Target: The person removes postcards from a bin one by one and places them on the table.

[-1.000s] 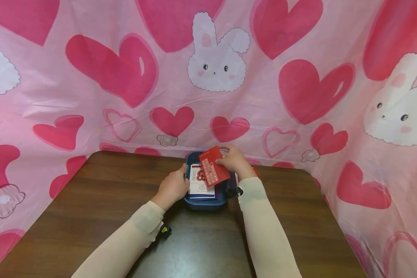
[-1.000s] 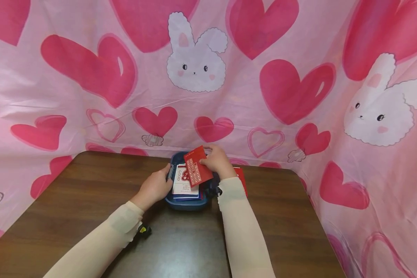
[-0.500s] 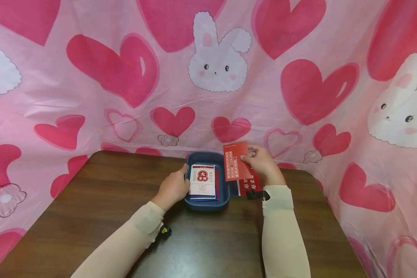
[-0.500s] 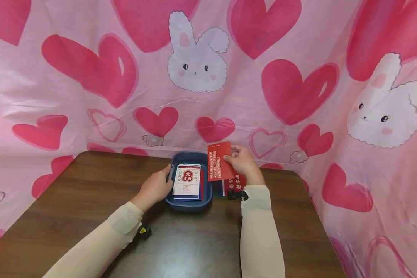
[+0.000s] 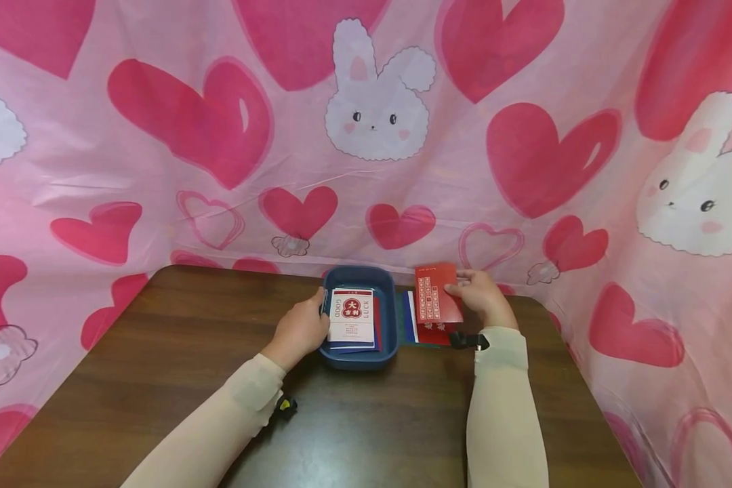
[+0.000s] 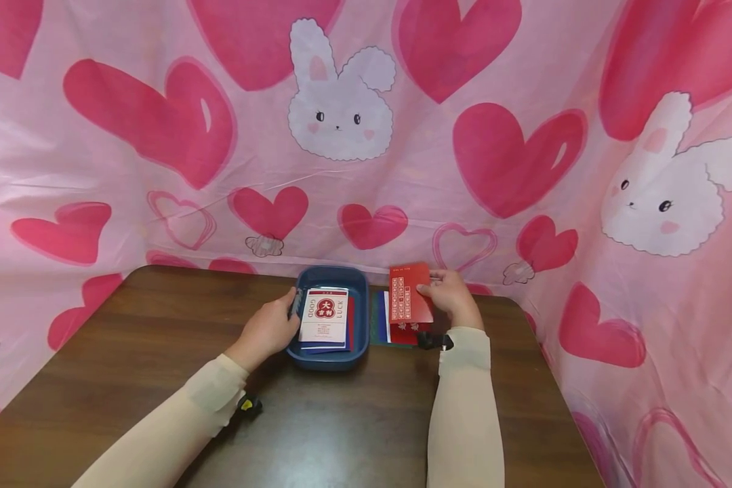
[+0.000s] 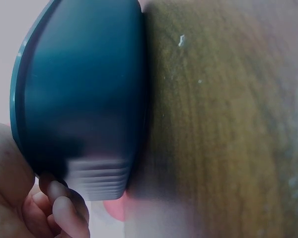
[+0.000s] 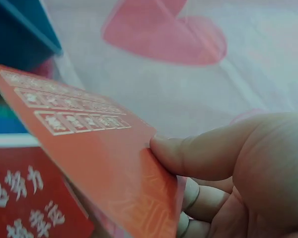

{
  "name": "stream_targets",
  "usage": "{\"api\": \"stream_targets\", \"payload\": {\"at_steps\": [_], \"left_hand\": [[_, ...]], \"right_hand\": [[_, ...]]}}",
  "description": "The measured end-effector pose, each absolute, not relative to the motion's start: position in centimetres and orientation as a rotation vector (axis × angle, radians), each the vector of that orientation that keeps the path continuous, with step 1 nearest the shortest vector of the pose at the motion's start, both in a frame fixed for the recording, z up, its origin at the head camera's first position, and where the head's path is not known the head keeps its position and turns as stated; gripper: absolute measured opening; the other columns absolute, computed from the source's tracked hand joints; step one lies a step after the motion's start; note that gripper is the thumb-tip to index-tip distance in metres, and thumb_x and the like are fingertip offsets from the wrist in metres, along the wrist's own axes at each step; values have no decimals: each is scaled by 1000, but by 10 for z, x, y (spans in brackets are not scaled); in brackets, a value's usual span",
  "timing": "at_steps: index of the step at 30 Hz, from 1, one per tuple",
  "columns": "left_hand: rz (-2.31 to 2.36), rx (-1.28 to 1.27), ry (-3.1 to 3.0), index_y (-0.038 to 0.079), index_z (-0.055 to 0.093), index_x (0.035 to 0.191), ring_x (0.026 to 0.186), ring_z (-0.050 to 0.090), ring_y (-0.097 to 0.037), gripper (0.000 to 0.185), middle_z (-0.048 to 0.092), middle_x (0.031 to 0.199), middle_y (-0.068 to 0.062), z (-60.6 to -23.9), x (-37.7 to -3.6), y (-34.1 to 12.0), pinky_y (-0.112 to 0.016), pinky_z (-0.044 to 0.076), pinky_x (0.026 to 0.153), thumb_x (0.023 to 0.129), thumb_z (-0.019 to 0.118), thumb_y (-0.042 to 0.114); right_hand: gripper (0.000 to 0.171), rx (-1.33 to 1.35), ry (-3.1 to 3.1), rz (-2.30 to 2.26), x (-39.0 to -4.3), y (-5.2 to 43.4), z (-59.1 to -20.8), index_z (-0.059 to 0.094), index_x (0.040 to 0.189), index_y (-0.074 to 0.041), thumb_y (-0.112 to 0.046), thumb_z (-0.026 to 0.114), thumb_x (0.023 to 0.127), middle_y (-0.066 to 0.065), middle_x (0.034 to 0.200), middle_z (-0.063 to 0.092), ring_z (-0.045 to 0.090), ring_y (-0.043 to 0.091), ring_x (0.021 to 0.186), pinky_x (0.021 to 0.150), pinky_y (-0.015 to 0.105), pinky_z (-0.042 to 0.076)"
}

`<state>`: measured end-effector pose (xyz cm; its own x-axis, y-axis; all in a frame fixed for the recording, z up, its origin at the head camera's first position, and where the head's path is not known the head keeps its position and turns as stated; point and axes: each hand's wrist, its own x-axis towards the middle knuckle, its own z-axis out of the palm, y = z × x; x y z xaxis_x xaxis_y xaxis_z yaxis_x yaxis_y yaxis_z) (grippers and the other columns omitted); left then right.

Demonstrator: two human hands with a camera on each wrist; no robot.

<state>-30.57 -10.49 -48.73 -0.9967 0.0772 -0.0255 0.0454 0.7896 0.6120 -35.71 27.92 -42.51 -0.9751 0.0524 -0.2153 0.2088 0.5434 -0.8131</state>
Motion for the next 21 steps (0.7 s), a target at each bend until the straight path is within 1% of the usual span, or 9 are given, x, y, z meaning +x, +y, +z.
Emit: {"api": "stream_targets", "payload": {"at_steps": [4, 8, 11, 14, 18, 21], "left_hand": [[1001, 107, 2929, 5, 36, 177, 133, 72, -42, 73, 53, 173, -23, -487, -306, -105, -68, 59, 112, 112, 62, 25], [1013, 99, 2916, 6, 36, 178, 132, 71, -42, 74, 52, 174, -22, -487, -306, -105, -67, 59, 112, 112, 63, 26], [1018, 93, 2908, 7, 36, 178, 131, 71, -42, 74, 52, 175, -22, -487, -306, -105, -67, 60, 111, 112, 63, 26], [1018, 92, 2907, 7, 36, 178, 128, 72, -41, 74, 52, 174, -22, -487, -307, -105, -66, 61, 109, 112, 63, 26], [1015, 98, 2910, 7, 35, 178, 126, 72, -40, 74, 52, 175, -22, -488, -307, -105, -66, 62, 108, 112, 63, 26], [1014, 105, 2913, 6, 34, 178, 128, 72, -40, 74, 51, 175, -22, -488, -307, -105, -66, 60, 110, 112, 63, 25]], "right_hand": [[69, 241, 2597, -1374, -358, 287, -437, 45, 169, 3, -21, 72, 110, 30, 163, 60, 59, 43, 147, 127, 59, 47], [68, 234, 2560, -1349, -359, 294, -447, 48, 168, 2, -21, 73, 109, 31, 159, 61, 62, 43, 140, 120, 56, 53], [68, 259, 2505, -1348, -359, 298, -452, 48, 168, -1, -23, 73, 109, 29, 159, 60, 62, 42, 137, 113, 54, 58], [67, 268, 2467, -1353, -360, 299, -456, 49, 167, -3, -24, 74, 109, 27, 158, 59, 62, 41, 134, 108, 52, 60], [58, 272, 2483, -1329, -362, 300, -464, 56, 158, 0, -21, 76, 107, 27, 149, 64, 68, 39, 125, 101, 47, 62], [48, 285, 2535, -1272, -363, 299, -468, 63, 146, 0, -19, 78, 105, 24, 141, 67, 67, 36, 119, 97, 44, 60]]}}
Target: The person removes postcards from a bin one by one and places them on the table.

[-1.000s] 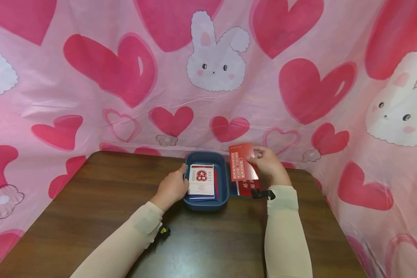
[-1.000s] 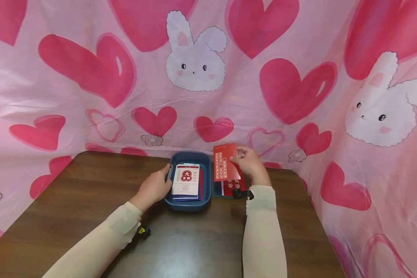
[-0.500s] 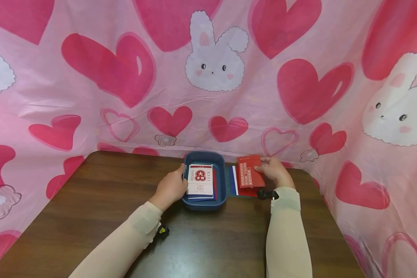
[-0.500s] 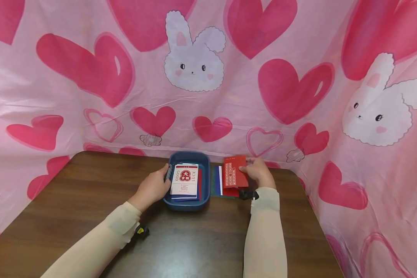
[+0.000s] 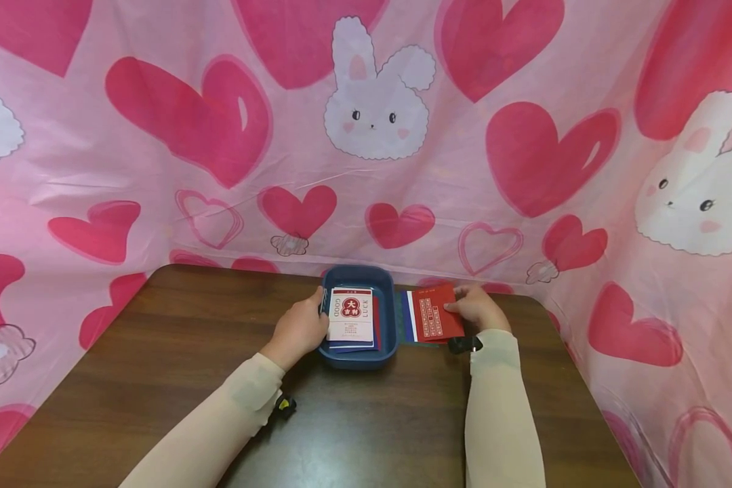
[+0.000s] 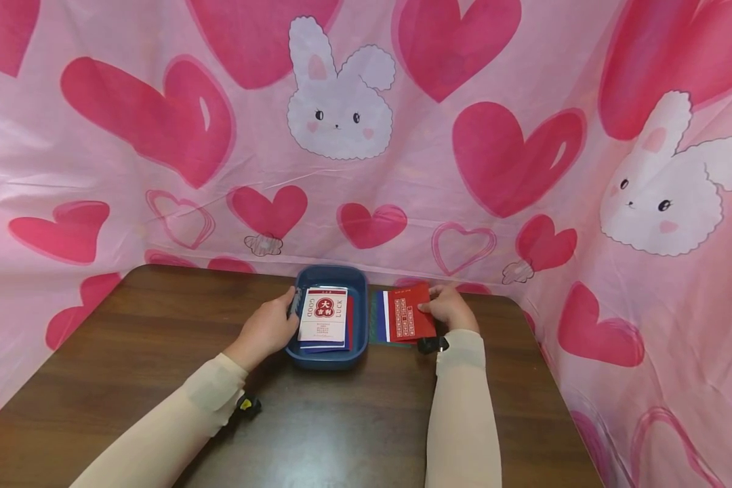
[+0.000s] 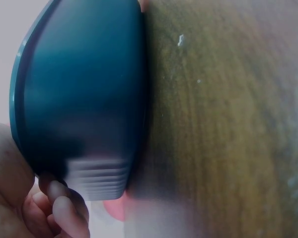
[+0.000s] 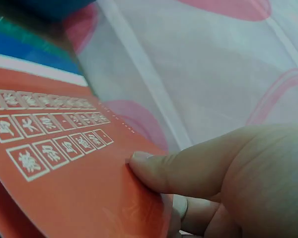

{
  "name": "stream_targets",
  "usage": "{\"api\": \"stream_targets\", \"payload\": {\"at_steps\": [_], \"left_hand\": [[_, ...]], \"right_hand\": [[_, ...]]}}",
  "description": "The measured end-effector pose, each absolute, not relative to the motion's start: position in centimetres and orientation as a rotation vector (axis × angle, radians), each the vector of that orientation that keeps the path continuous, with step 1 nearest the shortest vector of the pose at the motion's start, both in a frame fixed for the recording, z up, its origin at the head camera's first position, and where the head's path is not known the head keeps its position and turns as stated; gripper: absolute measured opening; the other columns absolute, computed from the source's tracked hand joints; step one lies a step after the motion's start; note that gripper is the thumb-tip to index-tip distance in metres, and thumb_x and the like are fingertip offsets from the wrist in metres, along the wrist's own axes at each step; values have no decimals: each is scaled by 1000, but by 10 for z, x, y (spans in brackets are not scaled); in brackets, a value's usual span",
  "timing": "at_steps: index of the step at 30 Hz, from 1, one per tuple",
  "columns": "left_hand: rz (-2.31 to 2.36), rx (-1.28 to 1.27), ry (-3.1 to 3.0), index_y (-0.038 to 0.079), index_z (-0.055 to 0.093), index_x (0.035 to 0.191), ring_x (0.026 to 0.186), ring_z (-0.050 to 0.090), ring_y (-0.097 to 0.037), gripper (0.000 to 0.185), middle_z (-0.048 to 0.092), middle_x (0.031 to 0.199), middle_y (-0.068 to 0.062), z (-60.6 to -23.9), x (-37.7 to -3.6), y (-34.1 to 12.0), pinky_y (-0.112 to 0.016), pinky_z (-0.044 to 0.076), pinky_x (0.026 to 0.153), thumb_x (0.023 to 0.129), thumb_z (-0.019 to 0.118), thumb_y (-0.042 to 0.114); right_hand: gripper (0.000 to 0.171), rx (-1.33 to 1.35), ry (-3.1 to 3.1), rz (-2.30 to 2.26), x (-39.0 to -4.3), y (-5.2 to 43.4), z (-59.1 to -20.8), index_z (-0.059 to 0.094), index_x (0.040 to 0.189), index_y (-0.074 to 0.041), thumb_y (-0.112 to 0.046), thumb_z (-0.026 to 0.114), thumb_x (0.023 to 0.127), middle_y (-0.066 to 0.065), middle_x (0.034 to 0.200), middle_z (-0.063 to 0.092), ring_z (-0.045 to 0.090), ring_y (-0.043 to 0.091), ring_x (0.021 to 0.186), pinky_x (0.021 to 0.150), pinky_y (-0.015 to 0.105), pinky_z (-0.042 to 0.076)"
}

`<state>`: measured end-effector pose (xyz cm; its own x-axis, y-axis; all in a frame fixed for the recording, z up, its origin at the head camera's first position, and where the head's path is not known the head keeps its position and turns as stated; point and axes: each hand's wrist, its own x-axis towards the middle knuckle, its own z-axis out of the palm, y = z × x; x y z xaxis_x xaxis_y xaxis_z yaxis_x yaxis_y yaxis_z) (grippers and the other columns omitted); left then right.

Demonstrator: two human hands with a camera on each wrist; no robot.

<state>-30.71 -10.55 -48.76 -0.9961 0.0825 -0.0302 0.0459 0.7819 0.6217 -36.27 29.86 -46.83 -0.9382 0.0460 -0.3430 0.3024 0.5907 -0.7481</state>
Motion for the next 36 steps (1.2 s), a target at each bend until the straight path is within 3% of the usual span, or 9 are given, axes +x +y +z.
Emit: {"api": "stream_targets", "payload": {"at_steps": [5, 9, 17, 20, 29, 36], "left_hand": [[1021, 98, 2904, 7, 34, 179, 130, 72, -41, 75, 50, 176, -22, -487, -306, -105, -66, 61, 110, 112, 63, 26], [1024, 96, 2902, 7, 34, 179, 126, 72, -40, 75, 50, 176, -22, -486, -306, -105, -64, 63, 107, 112, 63, 26], [1016, 105, 2906, 6, 34, 178, 125, 72, -40, 75, 51, 175, -23, -487, -305, -105, -63, 64, 105, 112, 64, 25], [1019, 100, 2902, 7, 34, 178, 126, 72, -41, 75, 51, 175, -22, -487, -305, -105, -64, 63, 106, 112, 64, 26], [1005, 100, 2905, 7, 35, 178, 126, 72, -40, 75, 51, 175, -22, -486, -305, -106, -63, 63, 106, 112, 63, 27], [1001, 85, 2906, 8, 35, 178, 126, 73, -40, 74, 52, 175, -22, -486, -305, -106, -62, 64, 106, 112, 64, 26]], "right_hand": [[34, 287, 2626, -1150, -362, 294, -472, 67, 127, 1, -18, 80, 102, 24, 134, 69, 66, 37, 118, 99, 47, 59], [33, 305, 2686, -1042, -363, 290, -472, 67, 120, 1, -20, 82, 100, 24, 130, 70, 66, 38, 115, 101, 51, 59], [59, 354, 2709, -894, -363, 285, -468, 63, 143, 8, -25, 85, 99, 31, 141, 68, 67, 44, 122, 112, 60, 59], [61, 351, 2713, -887, -363, 285, -468, 62, 145, 8, -25, 85, 99, 31, 143, 67, 65, 45, 123, 114, 62, 58], [43, 264, 2721, -955, -361, 278, -460, 65, 136, -3, -26, 78, 102, 22, 132, 69, 63, 37, 116, 103, 53, 58], [32, -42, 2836, -1022, -362, 244, -440, 70, 126, -5, -29, 73, 104, 18, 120, 72, 65, 32, 106, 94, 47, 60]]}}
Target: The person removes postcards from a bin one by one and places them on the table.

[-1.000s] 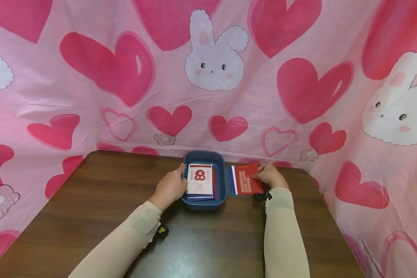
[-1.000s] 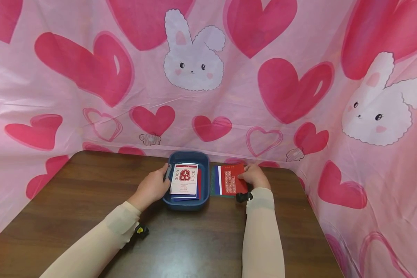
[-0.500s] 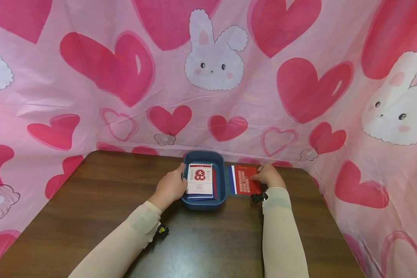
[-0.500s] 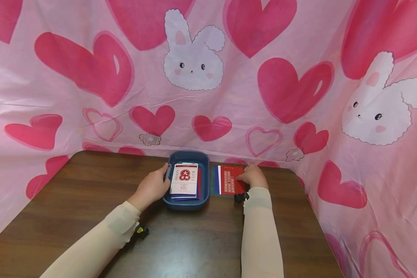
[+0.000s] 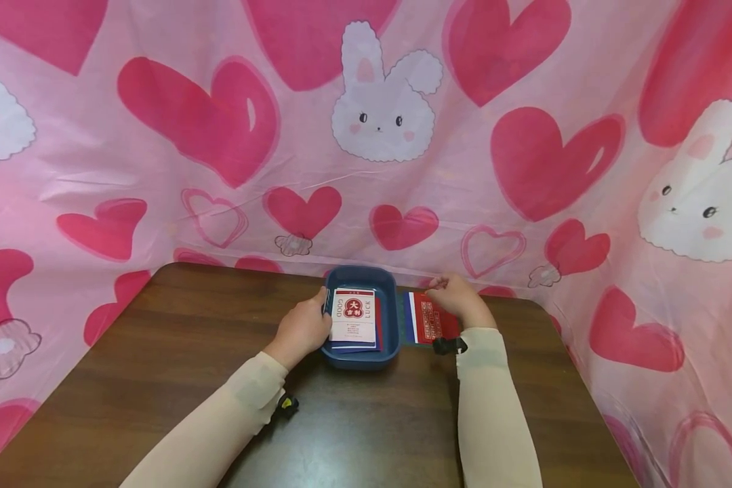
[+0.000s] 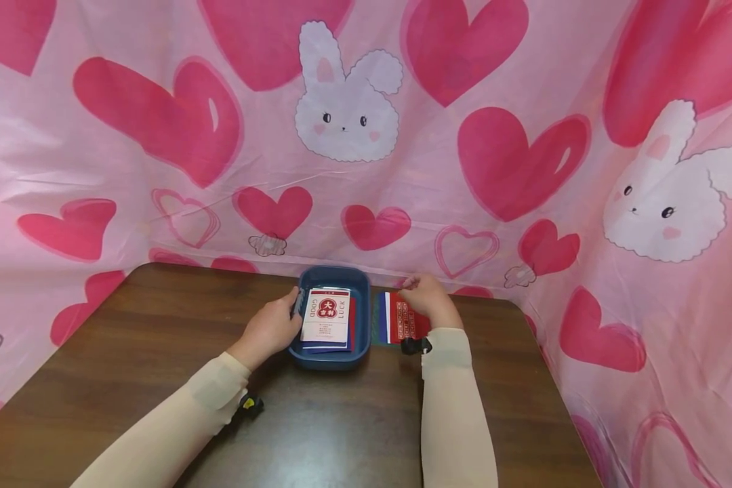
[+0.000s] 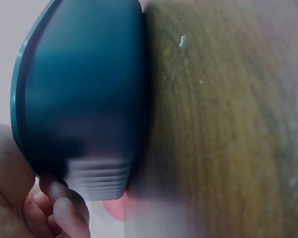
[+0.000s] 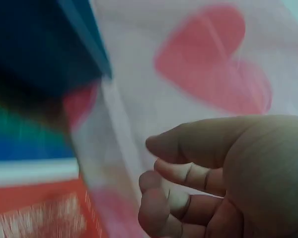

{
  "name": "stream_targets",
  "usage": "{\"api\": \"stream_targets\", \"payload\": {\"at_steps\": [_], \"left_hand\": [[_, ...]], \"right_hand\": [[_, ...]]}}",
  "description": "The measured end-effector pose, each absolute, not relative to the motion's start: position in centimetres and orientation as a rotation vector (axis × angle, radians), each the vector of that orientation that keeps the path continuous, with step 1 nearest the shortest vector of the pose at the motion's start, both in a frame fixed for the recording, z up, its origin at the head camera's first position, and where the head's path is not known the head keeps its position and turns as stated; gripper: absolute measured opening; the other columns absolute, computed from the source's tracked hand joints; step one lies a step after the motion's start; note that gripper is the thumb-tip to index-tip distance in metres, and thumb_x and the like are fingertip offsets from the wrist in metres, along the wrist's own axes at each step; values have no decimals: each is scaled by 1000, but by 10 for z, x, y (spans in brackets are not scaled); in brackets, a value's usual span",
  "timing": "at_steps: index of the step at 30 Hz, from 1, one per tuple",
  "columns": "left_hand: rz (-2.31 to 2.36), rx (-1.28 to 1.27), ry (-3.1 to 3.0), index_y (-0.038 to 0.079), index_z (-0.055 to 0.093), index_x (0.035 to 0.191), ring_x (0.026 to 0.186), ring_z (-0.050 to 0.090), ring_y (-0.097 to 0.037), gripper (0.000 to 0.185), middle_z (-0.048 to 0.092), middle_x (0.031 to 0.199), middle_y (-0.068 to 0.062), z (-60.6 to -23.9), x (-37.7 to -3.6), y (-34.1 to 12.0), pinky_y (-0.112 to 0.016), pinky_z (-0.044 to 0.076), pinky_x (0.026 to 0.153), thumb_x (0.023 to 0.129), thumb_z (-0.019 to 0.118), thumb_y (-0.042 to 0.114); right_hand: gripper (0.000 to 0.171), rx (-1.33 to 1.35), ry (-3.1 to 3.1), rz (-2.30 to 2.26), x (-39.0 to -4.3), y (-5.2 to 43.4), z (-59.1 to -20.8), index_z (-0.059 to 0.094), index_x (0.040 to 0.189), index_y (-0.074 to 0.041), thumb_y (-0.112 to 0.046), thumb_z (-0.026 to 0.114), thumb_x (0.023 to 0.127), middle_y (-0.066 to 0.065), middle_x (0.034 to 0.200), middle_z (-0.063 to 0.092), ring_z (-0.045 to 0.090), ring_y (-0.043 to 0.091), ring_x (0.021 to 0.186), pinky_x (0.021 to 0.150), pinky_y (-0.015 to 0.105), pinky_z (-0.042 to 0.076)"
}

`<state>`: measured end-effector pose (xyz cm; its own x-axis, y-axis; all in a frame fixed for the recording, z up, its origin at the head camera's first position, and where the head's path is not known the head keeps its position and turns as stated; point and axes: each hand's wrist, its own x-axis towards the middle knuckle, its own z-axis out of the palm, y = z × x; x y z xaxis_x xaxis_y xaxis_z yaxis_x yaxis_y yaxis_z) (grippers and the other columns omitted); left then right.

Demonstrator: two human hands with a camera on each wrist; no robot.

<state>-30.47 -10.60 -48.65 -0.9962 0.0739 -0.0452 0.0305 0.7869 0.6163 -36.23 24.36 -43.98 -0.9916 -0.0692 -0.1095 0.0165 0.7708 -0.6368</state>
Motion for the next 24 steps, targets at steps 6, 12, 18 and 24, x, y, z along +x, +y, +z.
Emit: {"api": "stream_targets", "payload": {"at_steps": [6, 12, 18, 24], "left_hand": [[1012, 81, 2898, 7, 34, 179, 127, 72, -40, 75, 51, 175, -22, -485, -305, -105, -63, 63, 108, 112, 63, 26], [1020, 93, 2898, 7, 34, 179, 129, 72, -41, 74, 51, 175, -22, -485, -305, -106, -64, 62, 109, 113, 63, 27], [1037, 106, 2893, 6, 35, 178, 133, 72, -42, 75, 51, 175, -23, -484, -304, -107, -64, 63, 107, 113, 64, 28], [1023, 115, 2902, 5, 36, 177, 125, 74, -40, 74, 53, 173, -23, -484, -304, -106, -63, 63, 107, 113, 64, 27]], "right_hand": [[32, -177, 2808, -1142, -360, 196, -423, 75, 127, -5, -30, 76, 106, 16, 107, 79, 74, 29, 92, 80, 37, 63], [25, -183, 2720, -1184, -359, 141, -424, 75, 123, -6, -27, 76, 108, 16, 94, 82, 79, 29, 78, 65, 31, 62], [25, -183, 2760, -1003, -368, 101, -431, 73, 125, -5, -26, 71, 111, 16, 88, 79, 79, 28, 74, 65, 34, 67], [33, -137, 2890, -669, -375, 83, -441, 74, 125, 0, -28, 76, 106, 17, 103, 80, 80, 30, 81, 75, 42, 68]]}}
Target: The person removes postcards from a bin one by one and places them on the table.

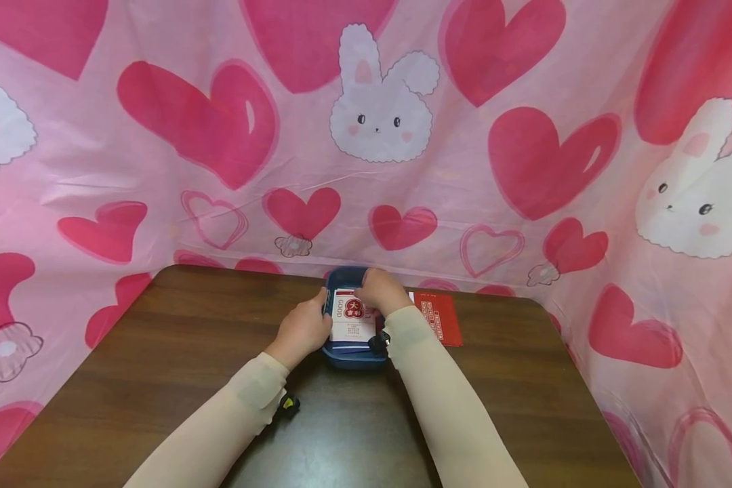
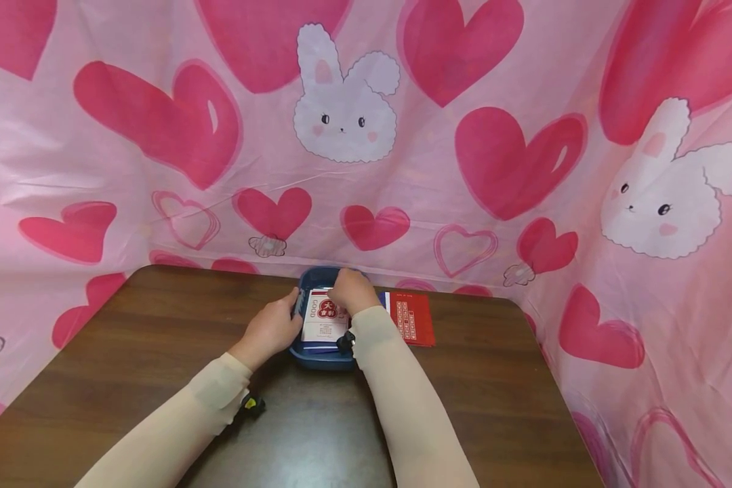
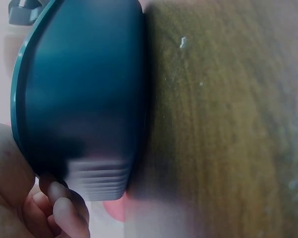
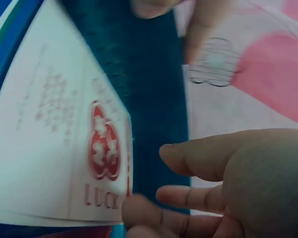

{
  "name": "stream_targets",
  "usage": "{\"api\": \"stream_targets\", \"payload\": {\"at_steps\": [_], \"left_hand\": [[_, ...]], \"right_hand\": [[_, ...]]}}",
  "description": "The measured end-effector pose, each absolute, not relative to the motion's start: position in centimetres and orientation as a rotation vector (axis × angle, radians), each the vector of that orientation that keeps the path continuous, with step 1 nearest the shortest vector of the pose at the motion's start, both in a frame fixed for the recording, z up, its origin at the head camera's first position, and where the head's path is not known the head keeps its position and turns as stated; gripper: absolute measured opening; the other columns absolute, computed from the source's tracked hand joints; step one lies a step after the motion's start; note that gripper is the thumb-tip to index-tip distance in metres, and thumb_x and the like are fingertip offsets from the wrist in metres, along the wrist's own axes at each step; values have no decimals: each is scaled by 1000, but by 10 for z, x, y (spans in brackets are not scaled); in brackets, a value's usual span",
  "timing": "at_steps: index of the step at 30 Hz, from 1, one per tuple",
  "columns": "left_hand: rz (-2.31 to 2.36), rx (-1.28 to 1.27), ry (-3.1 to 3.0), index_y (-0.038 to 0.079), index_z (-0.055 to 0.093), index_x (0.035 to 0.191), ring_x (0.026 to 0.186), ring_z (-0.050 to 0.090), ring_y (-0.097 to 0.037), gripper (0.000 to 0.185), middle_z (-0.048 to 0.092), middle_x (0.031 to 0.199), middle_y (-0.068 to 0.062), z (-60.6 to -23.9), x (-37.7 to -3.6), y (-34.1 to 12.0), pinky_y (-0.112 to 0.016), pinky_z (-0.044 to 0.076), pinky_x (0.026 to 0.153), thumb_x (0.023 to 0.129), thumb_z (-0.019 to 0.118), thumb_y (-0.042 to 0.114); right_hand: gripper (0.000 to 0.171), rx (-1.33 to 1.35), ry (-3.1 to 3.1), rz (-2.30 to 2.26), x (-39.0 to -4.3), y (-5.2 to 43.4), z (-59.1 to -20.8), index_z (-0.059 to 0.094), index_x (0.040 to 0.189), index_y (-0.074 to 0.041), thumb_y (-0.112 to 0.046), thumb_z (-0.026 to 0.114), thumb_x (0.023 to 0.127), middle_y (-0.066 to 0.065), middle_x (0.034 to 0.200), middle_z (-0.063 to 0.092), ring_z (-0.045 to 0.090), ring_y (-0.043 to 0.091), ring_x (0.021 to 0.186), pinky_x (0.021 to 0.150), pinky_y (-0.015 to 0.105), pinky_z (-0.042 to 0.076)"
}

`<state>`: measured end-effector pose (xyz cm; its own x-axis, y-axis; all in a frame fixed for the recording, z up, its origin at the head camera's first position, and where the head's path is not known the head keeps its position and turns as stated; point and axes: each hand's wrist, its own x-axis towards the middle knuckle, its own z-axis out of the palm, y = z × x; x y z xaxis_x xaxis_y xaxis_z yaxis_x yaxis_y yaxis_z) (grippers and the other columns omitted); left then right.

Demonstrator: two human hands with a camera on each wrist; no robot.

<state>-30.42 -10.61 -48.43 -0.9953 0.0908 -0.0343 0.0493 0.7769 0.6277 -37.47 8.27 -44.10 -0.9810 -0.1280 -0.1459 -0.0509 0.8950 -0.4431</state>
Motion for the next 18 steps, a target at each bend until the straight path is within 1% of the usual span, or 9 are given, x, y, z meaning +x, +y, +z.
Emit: {"api": "stream_targets", "payload": {"at_steps": [2, 4, 5, 6, 9, 12, 14, 16, 18], "left_hand": [[1020, 115, 2900, 5, 36, 177, 124, 74, -40, 74, 53, 173, -23, -485, -304, -105, -63, 63, 106, 113, 64, 27], [1017, 114, 2900, 6, 37, 177, 125, 74, -40, 73, 54, 173, -23, -485, -305, -105, -62, 64, 105, 113, 64, 27], [1015, 113, 2900, 6, 37, 177, 125, 74, -40, 73, 53, 173, -23, -485, -305, -105, -61, 65, 103, 113, 64, 27], [1014, 113, 2900, 6, 37, 178, 124, 74, -40, 74, 53, 173, -23, -485, -305, -105, -60, 66, 101, 113, 64, 27], [1005, 112, 2900, 7, 37, 178, 120, 75, -39, 74, 54, 173, -22, -486, -306, -105, -54, 68, 93, 112, 65, 27], [1006, 112, 2894, 7, 37, 178, 113, 75, -37, 74, 54, 173, -22, -486, -306, -105, -46, 68, 80, 112, 65, 27], [1007, 110, 2892, 7, 37, 178, 109, 74, -37, 74, 54, 173, -22, -485, -306, -105, -42, 66, 74, 112, 65, 27], [1005, 110, 2896, 7, 37, 177, 111, 75, -37, 74, 54, 173, -22, -485, -306, -105, -45, 67, 78, 112, 65, 27], [1000, 110, 2903, 7, 37, 177, 115, 74, -38, 74, 54, 173, -22, -485, -305, -105, -51, 68, 86, 112, 65, 27]], "right_hand": [[49, -116, 2918, -539, -375, 79, -444, 70, 141, 1, -31, 79, 105, 20, 125, 80, 81, 33, 101, 93, 47, 68], [69, -108, 2934, -419, -375, 77, -448, 60, 157, 0, -37, 81, 104, 21, 145, 75, 77, 35, 122, 111, 53, 62], [78, -105, 2930, -378, -375, 76, -449, 54, 164, 0, -40, 82, 103, 21, 152, 72, 74, 37, 130, 118, 55, 59], [85, -109, 2931, -341, -379, 75, -454, 51, 167, -1, -43, 84, 101, 22, 154, 71, 72, 39, 135, 120, 59, 56], [95, -126, 2920, -305, -383, 75, -463, 50, 167, -3, -48, 90, 94, 21, 151, 73, 73, 38, 133, 117, 61, 58], [91, -152, 2925, -310, -381, 74, -464, 56, 160, -2, -46, 94, 90, 20, 143, 76, 75, 36, 125, 113, 60, 61], [85, -162, 2928, -342, -373, 74, -457, 60, 155, 0, -42, 95, 91, 20, 139, 78, 75, 34, 121, 114, 55, 61], [74, -167, 2942, -352, -373, 74, -455, 67, 145, 0, -37, 97, 89, 18, 132, 80, 75, 31, 112, 111, 53, 63], [65, -193, 2975, -363, -379, 78, -460, 73, 134, -1, -34, 100, 85, 14, 123, 82, 74, 27, 103, 104, 50, 65]]}}
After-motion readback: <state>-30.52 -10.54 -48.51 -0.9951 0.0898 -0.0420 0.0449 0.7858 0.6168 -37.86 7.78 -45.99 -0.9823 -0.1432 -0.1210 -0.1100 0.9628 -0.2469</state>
